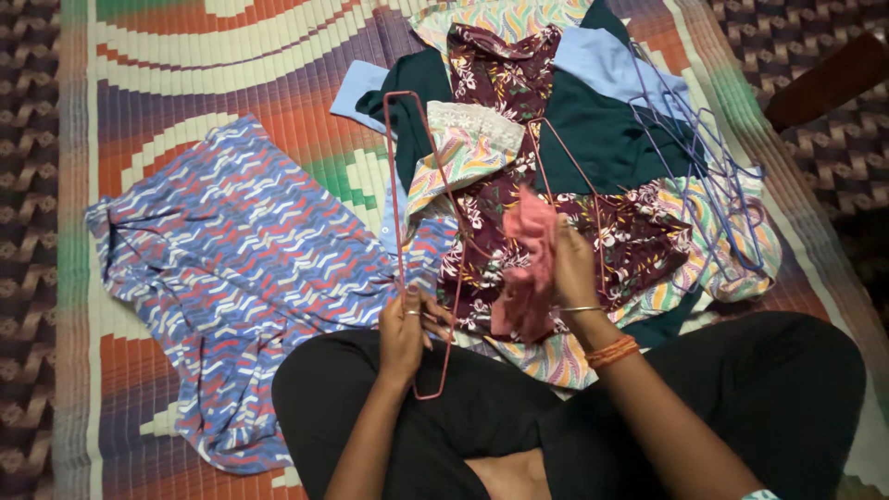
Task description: The person sits on a mat and places a pink cloth into a wire hanger, then picks up a patterned shirt and places it on the same hanger. The person stands and hangs the shirt on a clothes rack.
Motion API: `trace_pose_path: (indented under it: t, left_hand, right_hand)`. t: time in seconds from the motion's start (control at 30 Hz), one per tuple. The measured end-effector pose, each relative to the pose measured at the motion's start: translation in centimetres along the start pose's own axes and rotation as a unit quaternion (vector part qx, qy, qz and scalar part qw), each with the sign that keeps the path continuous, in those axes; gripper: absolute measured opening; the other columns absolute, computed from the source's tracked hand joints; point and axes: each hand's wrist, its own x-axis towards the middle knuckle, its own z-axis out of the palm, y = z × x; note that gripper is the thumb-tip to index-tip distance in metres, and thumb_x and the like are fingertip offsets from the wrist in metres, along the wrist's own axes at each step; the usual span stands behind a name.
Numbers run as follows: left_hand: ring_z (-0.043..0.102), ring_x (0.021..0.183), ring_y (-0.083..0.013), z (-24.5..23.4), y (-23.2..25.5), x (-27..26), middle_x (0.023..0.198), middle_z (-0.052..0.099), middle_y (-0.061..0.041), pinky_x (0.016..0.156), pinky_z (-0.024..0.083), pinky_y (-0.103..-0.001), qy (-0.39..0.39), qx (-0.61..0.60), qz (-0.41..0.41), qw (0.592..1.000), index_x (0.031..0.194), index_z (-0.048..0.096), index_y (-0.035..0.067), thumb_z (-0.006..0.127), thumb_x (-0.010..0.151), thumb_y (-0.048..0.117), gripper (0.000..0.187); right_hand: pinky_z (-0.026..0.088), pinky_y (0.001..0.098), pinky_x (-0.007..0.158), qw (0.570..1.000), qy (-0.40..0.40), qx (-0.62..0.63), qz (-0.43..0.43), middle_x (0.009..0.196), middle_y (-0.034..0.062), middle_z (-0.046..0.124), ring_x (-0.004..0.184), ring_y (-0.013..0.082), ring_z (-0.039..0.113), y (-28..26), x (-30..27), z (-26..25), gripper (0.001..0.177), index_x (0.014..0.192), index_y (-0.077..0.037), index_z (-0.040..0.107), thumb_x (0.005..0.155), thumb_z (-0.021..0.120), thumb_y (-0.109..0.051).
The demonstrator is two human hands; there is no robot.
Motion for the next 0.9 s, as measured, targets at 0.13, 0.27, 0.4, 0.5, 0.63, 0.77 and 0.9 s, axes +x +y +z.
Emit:
trace_pose_path:
  t: [0.13,0.27,0.4,0.5,0.63,0.77,0.9]
  left_hand:
    - [0.072,0.055,-0.0153,0.1,0.2,0.0,0.077,0.076,-0.015,0.04,0.041,-0.021,-0.024,0.002,0.012,1.0,0.091,0.056,0.004,0.037,0.109,0.044,0.047]
    - [0.072,0.053,-0.0152,0.2,0.8,-0.7,0.074,0.076,-0.014,0.038,0.041,-0.02,-0.023,0.022,0.021,0.999,0.09,0.058,0.004,0.036,0.108,0.045,0.05]
    - [0.072,0.054,-0.0159,0.1,0.8,-0.9,0.074,0.077,-0.014,0.039,0.04,-0.02,-0.032,-0.005,0.022,0.999,0.09,0.057,0.002,0.037,0.109,0.045,0.05]
    - [0.072,0.054,-0.0151,0.2,0.8,-0.6,0.074,0.076,-0.014,0.039,0.04,-0.02,-0.019,-0.008,0.025,0.999,0.09,0.057,0.003,0.036,0.109,0.044,0.05]
    - [0.072,0.054,-0.0156,0.3,1.0,-0.4,0.074,0.076,-0.014,0.039,0.04,-0.02,0.004,-0.003,0.009,1.0,0.091,0.056,0.003,0.038,0.108,0.043,0.047]
    - [0.072,0.055,-0.0152,0.2,0.9,-0.9,0.074,0.076,-0.014,0.039,0.04,-0.02,-0.026,0.031,0.028,0.999,0.089,0.057,0.003,0.037,0.109,0.044,0.05]
    - [0.072,0.055,-0.0154,0.1,0.8,-0.8,0.073,0.077,-0.014,0.039,0.042,-0.021,-0.045,0.052,0.022,0.997,0.088,0.058,0.004,0.036,0.109,0.046,0.051]
  right_hand:
    - [0.055,0.0275,0.081,0.933,-0.14,-0.227,-0.244,0.103,0.0065,0.074,0.092,0.0095,0.066,-0.6,-1.9,2.2,0.039,0.117,0.006,0.068,0.111,0.055,-0.03]
    - [0.052,0.0267,0.068,0.955,-0.128,-0.24,-0.119,0.087,0.0044,0.07,0.078,0.0088,0.06,-1.9,-2.9,3.5,0.041,0.118,0.002,0.071,0.108,0.052,-0.033]
    - [0.054,0.0285,0.064,0.95,-0.141,-0.025,0.278,0.081,0.0047,0.073,0.07,0.0135,0.065,-3.6,-1.0,1.9,0.048,0.102,-0.002,0.07,0.104,0.044,-0.042]
    - [0.047,0.0281,0.06,0.981,-0.067,-0.174,0.055,0.079,0.005,0.066,0.068,0.0117,0.057,-3.3,0.8,-0.2,0.055,0.099,0.001,0.072,0.115,0.043,-0.044]
    - [0.048,0.0368,0.069,0.939,-0.117,-0.275,-0.168,0.09,0.0087,0.065,0.081,0.0193,0.057,-3.8,0.2,1.1,0.029,0.109,0.001,0.073,0.111,0.057,-0.024]
    - [0.055,0.0407,0.073,0.825,-0.129,-0.43,-0.345,0.102,0.0163,0.072,0.084,0.0339,0.071,-6.7,-5.3,4.7,0.023,0.115,-0.004,0.073,0.094,0.065,-0.009]
    - [0.057,0.0377,0.066,0.844,-0.118,-0.433,-0.293,0.096,0.0132,0.075,0.073,0.0255,0.073,-6.9,-5.1,5.1,0.025,0.114,-0.007,0.077,0.094,0.062,-0.009]
